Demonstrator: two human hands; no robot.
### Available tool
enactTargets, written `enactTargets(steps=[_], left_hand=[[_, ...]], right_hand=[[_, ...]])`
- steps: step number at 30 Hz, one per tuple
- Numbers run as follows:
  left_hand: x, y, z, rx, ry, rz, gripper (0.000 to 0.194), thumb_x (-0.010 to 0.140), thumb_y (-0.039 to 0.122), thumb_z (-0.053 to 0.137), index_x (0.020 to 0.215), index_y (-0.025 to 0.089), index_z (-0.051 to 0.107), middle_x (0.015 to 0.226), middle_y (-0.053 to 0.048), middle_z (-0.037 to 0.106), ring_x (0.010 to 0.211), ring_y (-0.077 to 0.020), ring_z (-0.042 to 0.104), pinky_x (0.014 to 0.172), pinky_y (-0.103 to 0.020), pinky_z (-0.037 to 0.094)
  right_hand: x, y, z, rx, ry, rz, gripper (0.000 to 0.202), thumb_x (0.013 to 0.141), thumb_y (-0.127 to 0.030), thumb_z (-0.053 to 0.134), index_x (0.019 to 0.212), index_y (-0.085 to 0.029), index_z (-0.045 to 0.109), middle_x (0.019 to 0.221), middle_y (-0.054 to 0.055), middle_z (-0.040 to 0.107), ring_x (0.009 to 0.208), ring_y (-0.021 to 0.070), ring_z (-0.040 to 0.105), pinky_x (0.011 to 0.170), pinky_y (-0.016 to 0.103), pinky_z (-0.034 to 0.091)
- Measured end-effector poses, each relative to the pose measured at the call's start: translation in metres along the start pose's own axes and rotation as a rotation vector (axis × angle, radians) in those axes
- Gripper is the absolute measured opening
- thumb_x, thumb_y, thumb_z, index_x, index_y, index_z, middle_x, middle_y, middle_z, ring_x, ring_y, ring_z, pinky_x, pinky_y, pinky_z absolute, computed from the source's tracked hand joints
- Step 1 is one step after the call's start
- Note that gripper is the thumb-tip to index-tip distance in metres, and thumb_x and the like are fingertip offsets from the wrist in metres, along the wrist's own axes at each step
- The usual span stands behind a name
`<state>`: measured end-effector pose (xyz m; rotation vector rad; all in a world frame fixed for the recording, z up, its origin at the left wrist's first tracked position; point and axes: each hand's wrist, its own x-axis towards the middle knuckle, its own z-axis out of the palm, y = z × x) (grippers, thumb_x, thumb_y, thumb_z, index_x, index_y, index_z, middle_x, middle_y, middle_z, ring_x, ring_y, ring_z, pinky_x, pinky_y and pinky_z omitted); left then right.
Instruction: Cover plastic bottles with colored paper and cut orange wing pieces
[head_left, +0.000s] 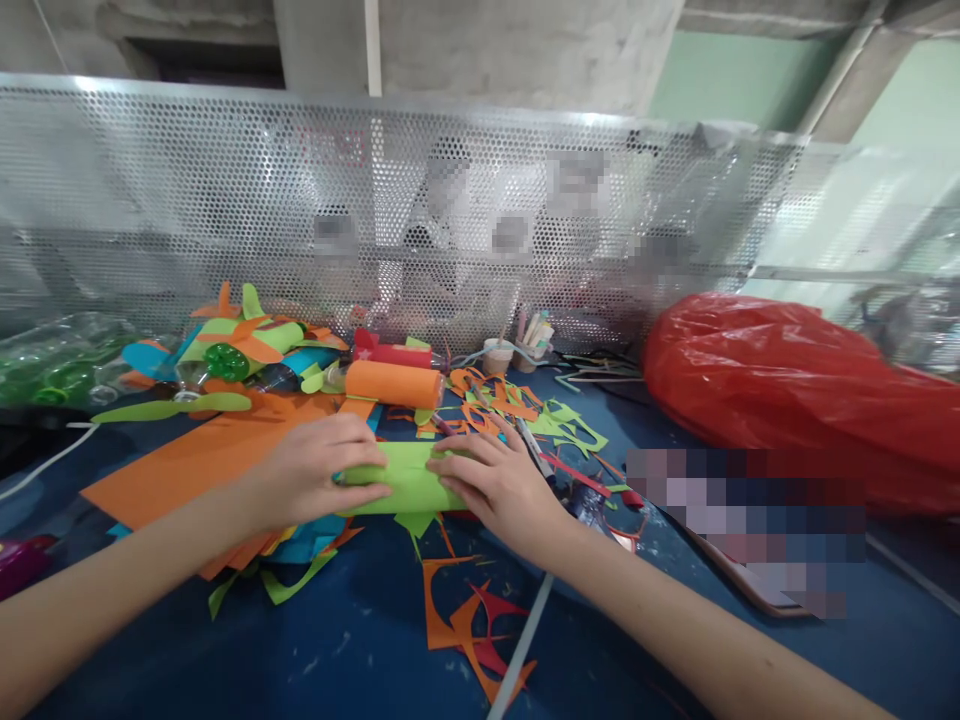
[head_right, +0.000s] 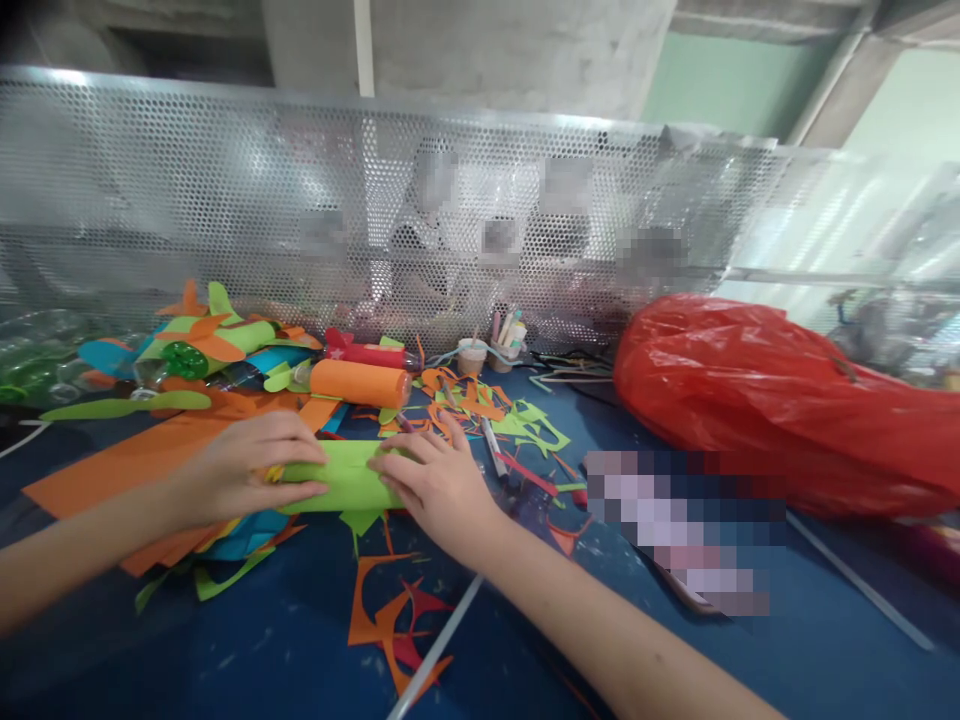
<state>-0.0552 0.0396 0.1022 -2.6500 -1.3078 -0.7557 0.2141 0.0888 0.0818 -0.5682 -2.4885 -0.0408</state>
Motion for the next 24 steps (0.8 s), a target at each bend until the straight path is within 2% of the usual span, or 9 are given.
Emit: enactTargets(steps=[2, 3, 5, 6, 9, 12, 14, 17, 24], left_hand=[[0.015, 0.011, -0.003, 0.033, -0.125, -0.041, 0.029, 0.085, 0.053, 0.069, 0.089, 0.024, 0.07, 0.101, -0.007, 0.072, 0.095, -0.0264, 0.067, 0.083, -0.038, 0.055], [0.023, 0.016, -0.003, 0.043, -0.141, -0.058, 0.036, 0.082, 0.055, 0.072, 0.096, 0.022, 0.069, 0.112, -0.009, 0.071, 0.104, -0.0288, 0.066, 0.09, -0.041, 0.053], [0.037, 0.025, 0.001, 0.062, -0.158, -0.092, 0.071, 0.073, 0.061, 0.078, 0.127, 0.019, 0.061, 0.135, -0.014, 0.063, 0.124, -0.0364, 0.057, 0.102, -0.047, 0.049], [0.043, 0.027, 0.004, 0.074, -0.234, -0.113, 0.08, 0.075, 0.059, 0.077, 0.139, 0.017, 0.053, 0.144, -0.017, 0.057, 0.131, -0.0387, 0.053, 0.105, -0.05, 0.046], [0.051, 0.025, 0.014, 0.051, -0.378, -0.1, 0.069, 0.091, 0.048, 0.063, 0.151, 0.019, 0.044, 0.138, -0.015, 0.064, 0.119, -0.0354, 0.064, 0.095, -0.047, 0.053], [0.048, 0.015, 0.022, 0.028, -0.398, -0.06, 0.064, 0.095, 0.05, 0.058, 0.153, 0.027, 0.043, 0.137, -0.011, 0.066, 0.118, -0.0324, 0.066, 0.093, -0.043, 0.054], [0.045, 0.009, 0.025, 0.017, -0.393, -0.04, 0.066, 0.097, 0.055, 0.053, 0.156, 0.028, 0.038, 0.143, -0.012, 0.061, 0.123, -0.0332, 0.062, 0.096, -0.044, 0.052], [0.041, 0.006, 0.027, -0.009, -0.368, -0.014, 0.066, 0.099, 0.058, 0.048, 0.157, 0.03, 0.036, 0.143, -0.013, 0.06, 0.122, -0.0347, 0.061, 0.096, -0.046, 0.051], [0.044, 0.007, 0.028, 0.027, -0.399, -0.006, 0.057, 0.102, 0.059, 0.038, 0.156, 0.044, 0.032, 0.125, -0.01, 0.065, 0.104, -0.032, 0.065, 0.086, -0.044, 0.052]], right_hand=[[0.0, -0.001, 0.002, -0.021, 0.007, -0.016, 0.024, 0.1, -0.014, 0.053, 0.112, -0.026, 0.07, 0.121, 0.006, 0.073, 0.111, 0.0235, 0.067, 0.113, 0.056, 0.031], [0.0, -0.001, 0.003, -0.025, 0.009, -0.024, 0.024, 0.099, -0.014, 0.053, 0.111, -0.025, 0.071, 0.121, 0.006, 0.073, 0.111, 0.0239, 0.067, 0.111, 0.055, 0.034], [0.0, 0.001, 0.003, 0.005, 0.007, -0.027, 0.021, 0.098, -0.014, 0.056, 0.109, -0.023, 0.072, 0.121, 0.008, 0.073, 0.113, 0.0244, 0.067, 0.109, 0.052, 0.04], [0.0, 0.003, 0.001, 0.046, 0.001, -0.023, 0.019, 0.098, -0.016, 0.058, 0.109, -0.022, 0.072, 0.121, 0.008, 0.074, 0.113, 0.0243, 0.067, 0.107, 0.05, 0.042], [0.001, 0.014, -0.011, 0.256, -0.028, 0.05, 0.023, 0.095, -0.024, 0.066, 0.117, -0.024, 0.07, 0.122, 0.007, 0.074, 0.116, 0.023, 0.068, 0.107, 0.046, 0.047], [-0.001, 0.028, -0.031, 0.419, -0.032, 0.203, 0.05, 0.087, -0.03, 0.076, 0.134, -0.026, 0.061, 0.136, 0.007, 0.067, 0.127, 0.0241, 0.063, 0.109, 0.044, 0.049], [-0.003, 0.036, -0.041, 0.421, -0.115, 0.269, 0.057, 0.082, -0.034, 0.079, 0.136, -0.026, 0.06, 0.138, 0.008, 0.066, 0.129, 0.027, 0.061, 0.112, 0.048, 0.046], [-0.006, 0.041, -0.043, 0.42, -0.177, 0.296, 0.053, 0.08, -0.03, 0.081, 0.13, -0.025, 0.063, 0.134, 0.008, 0.068, 0.124, 0.0271, 0.064, 0.109, 0.048, 0.048], [-0.009, 0.044, -0.026, 0.355, -0.068, 0.198, 0.031, 0.083, -0.022, 0.078, 0.112, -0.025, 0.069, 0.116, 0.005, 0.075, 0.109, 0.0239, 0.069, 0.099, 0.043, 0.052]])
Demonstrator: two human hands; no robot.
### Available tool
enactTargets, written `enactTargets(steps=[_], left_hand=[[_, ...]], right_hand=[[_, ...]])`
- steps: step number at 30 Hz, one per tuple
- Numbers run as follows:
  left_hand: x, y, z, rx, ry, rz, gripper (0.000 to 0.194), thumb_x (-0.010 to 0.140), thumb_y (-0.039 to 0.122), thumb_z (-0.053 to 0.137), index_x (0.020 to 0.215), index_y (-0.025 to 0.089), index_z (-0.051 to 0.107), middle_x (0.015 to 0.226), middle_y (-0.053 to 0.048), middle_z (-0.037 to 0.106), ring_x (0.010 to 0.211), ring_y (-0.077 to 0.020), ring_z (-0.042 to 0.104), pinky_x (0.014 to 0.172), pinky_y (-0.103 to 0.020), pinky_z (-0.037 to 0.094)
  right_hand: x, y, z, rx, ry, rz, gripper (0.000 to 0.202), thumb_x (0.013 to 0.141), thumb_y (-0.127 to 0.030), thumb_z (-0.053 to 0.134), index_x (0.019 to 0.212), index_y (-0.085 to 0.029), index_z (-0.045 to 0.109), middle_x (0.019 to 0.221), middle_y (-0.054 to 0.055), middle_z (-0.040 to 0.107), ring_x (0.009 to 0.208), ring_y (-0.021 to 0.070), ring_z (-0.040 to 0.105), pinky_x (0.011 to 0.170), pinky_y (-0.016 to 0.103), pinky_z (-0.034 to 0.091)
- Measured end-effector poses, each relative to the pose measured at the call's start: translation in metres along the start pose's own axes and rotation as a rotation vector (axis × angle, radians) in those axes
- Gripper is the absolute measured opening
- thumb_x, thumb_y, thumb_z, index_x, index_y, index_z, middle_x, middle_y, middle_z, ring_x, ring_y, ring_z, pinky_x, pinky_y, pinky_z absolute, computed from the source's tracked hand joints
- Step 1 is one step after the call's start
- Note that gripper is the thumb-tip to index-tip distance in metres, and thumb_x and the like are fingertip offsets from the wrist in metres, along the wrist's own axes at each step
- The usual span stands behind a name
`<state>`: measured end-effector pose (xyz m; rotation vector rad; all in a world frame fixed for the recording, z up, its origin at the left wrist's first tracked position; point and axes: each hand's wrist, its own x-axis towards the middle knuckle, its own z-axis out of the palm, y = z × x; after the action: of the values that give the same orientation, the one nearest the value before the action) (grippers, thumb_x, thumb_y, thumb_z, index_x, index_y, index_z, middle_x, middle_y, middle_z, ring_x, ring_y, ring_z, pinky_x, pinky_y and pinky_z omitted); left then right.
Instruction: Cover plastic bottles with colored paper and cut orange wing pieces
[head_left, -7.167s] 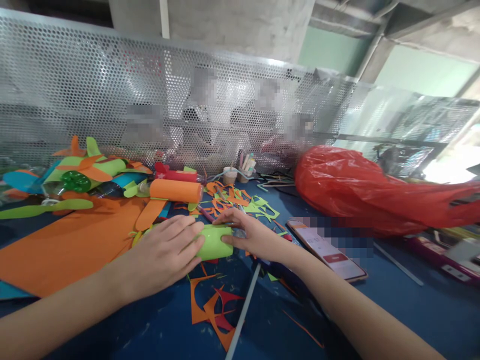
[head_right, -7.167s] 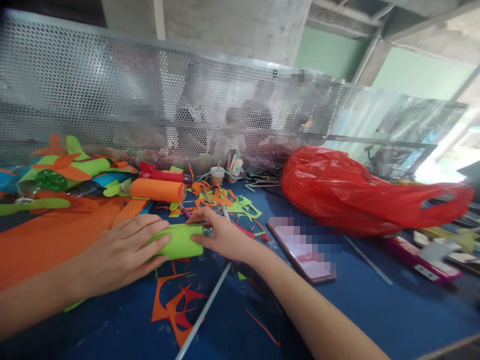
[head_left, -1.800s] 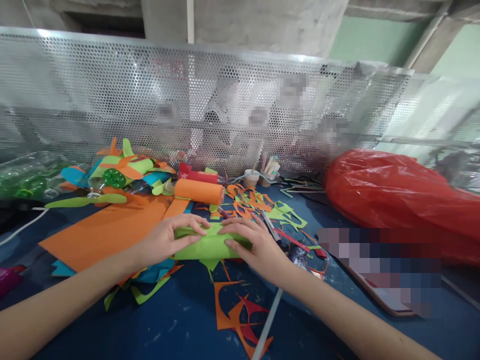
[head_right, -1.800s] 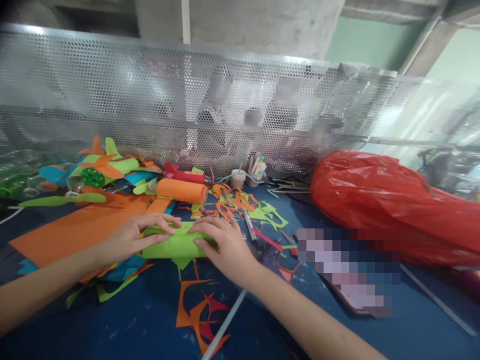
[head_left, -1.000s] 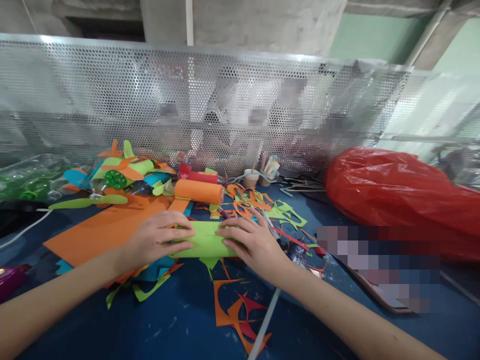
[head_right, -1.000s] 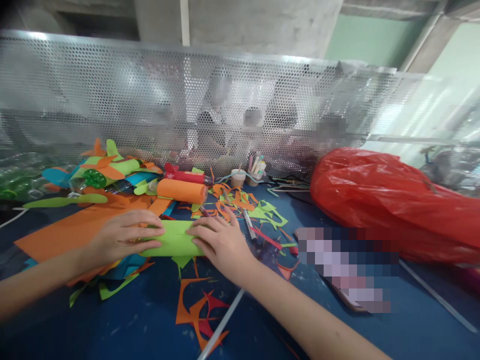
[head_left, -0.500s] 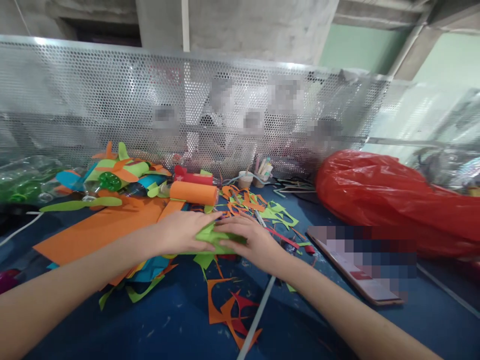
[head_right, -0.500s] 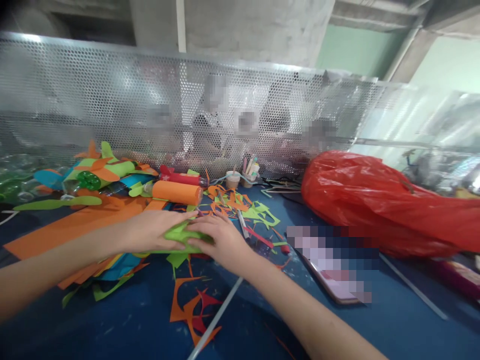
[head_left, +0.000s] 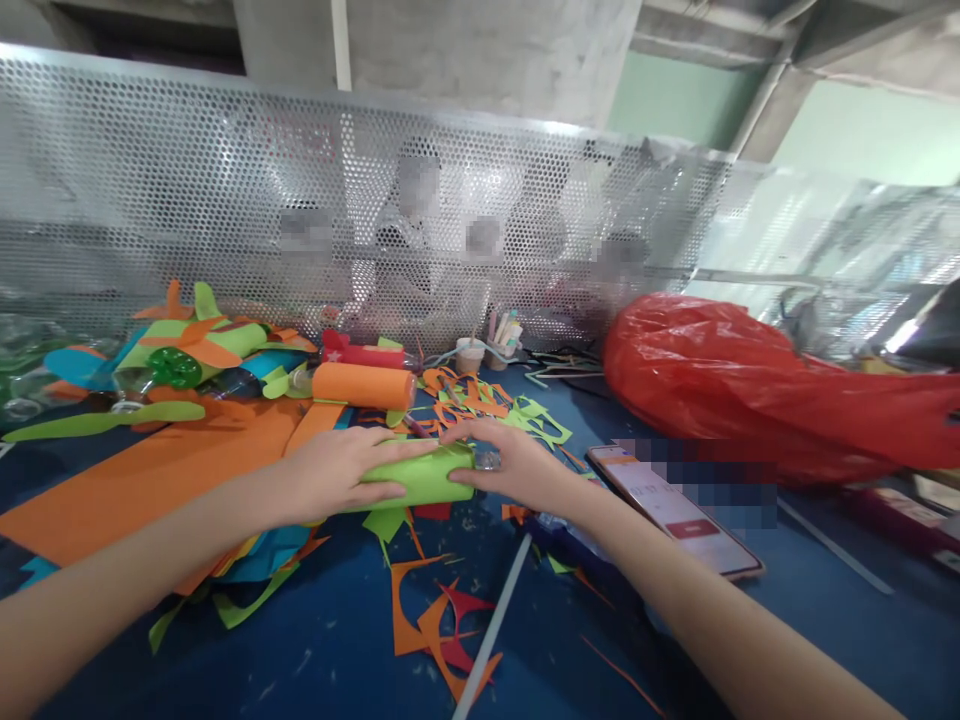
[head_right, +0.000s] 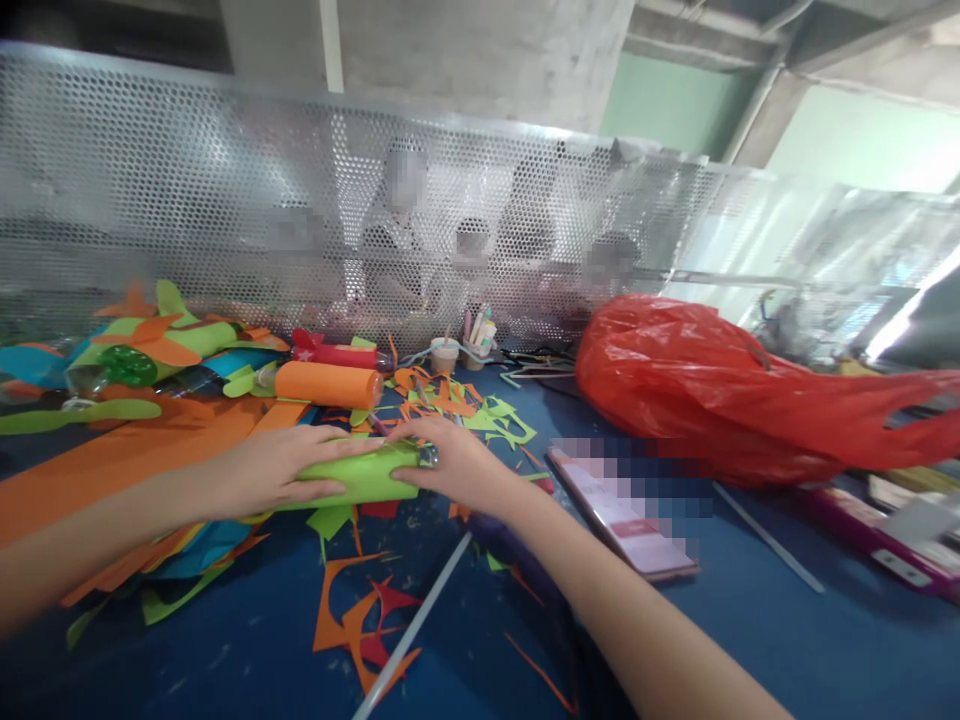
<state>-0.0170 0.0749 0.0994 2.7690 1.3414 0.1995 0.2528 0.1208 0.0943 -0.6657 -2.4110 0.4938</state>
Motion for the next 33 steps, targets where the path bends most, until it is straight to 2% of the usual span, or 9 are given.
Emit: enactTargets(steps=[7, 12, 15, 18, 23, 33], left_hand=[[0.003, -0.005, 0.003, -0.027, -0.009, -0.018, 0.054, 0.102, 0.06, 0.036, 0.153, 0.046, 0.037, 0.141, -0.009, 0.059, 0.123, -0.034, 0.06, 0.098, -0.048, 0.049], [0.004, -0.003, 0.001, -0.026, -0.056, -0.037, 0.054, 0.103, 0.059, 0.034, 0.155, 0.046, 0.033, 0.147, -0.01, 0.055, 0.128, -0.0359, 0.057, 0.1, -0.051, 0.048], [0.003, -0.002, -0.001, -0.019, -0.067, -0.053, 0.054, 0.103, 0.059, 0.035, 0.155, 0.047, 0.032, 0.147, -0.01, 0.054, 0.126, -0.0364, 0.057, 0.1, -0.053, 0.048], [0.002, -0.003, 0.001, 0.011, -0.043, -0.055, 0.052, 0.103, 0.057, 0.035, 0.154, 0.046, 0.036, 0.143, -0.011, 0.057, 0.122, -0.0353, 0.059, 0.099, -0.052, 0.048], [0.0, -0.004, 0.005, 0.01, 0.011, -0.027, 0.05, 0.103, 0.055, 0.036, 0.151, 0.043, 0.043, 0.131, -0.008, 0.063, 0.111, -0.0291, 0.062, 0.092, -0.04, 0.051], [0.001, -0.01, 0.007, -0.054, 0.075, -0.024, 0.05, 0.102, 0.057, 0.038, 0.15, 0.046, 0.043, 0.127, -0.007, 0.064, 0.106, -0.0281, 0.064, 0.09, -0.038, 0.05]], right_hand=[[0.0, 0.008, 0.004, -0.031, 0.031, -0.115, 0.014, 0.088, -0.023, 0.075, 0.101, -0.023, 0.071, 0.112, 0.006, 0.075, 0.108, 0.0226, 0.069, 0.098, 0.039, 0.052], [-0.001, 0.005, 0.001, -0.045, -0.004, -0.033, 0.024, 0.088, -0.023, 0.073, 0.111, -0.023, 0.068, 0.115, 0.006, 0.074, 0.109, 0.0234, 0.068, 0.099, 0.042, 0.053], [-0.001, 0.005, -0.003, 0.046, 0.008, 0.057, 0.027, 0.085, -0.026, 0.075, 0.11, -0.023, 0.066, 0.114, 0.004, 0.074, 0.105, 0.022, 0.07, 0.098, 0.042, 0.055], [-0.002, 0.007, -0.007, 0.107, 0.001, 0.092, 0.018, 0.086, -0.027, 0.071, 0.103, -0.023, 0.067, 0.111, 0.004, 0.074, 0.106, 0.0209, 0.07, 0.097, 0.04, 0.057], [-0.003, 0.008, -0.012, 0.081, -0.007, 0.073, 0.013, 0.084, -0.026, 0.071, 0.097, -0.023, 0.068, 0.108, 0.003, 0.075, 0.103, 0.0201, 0.071, 0.094, 0.038, 0.058], [-0.004, 0.013, -0.009, -0.003, 0.039, 0.009, 0.016, 0.086, -0.025, 0.071, 0.102, -0.025, 0.071, 0.112, 0.003, 0.078, 0.102, 0.0208, 0.074, 0.095, 0.04, 0.057]])
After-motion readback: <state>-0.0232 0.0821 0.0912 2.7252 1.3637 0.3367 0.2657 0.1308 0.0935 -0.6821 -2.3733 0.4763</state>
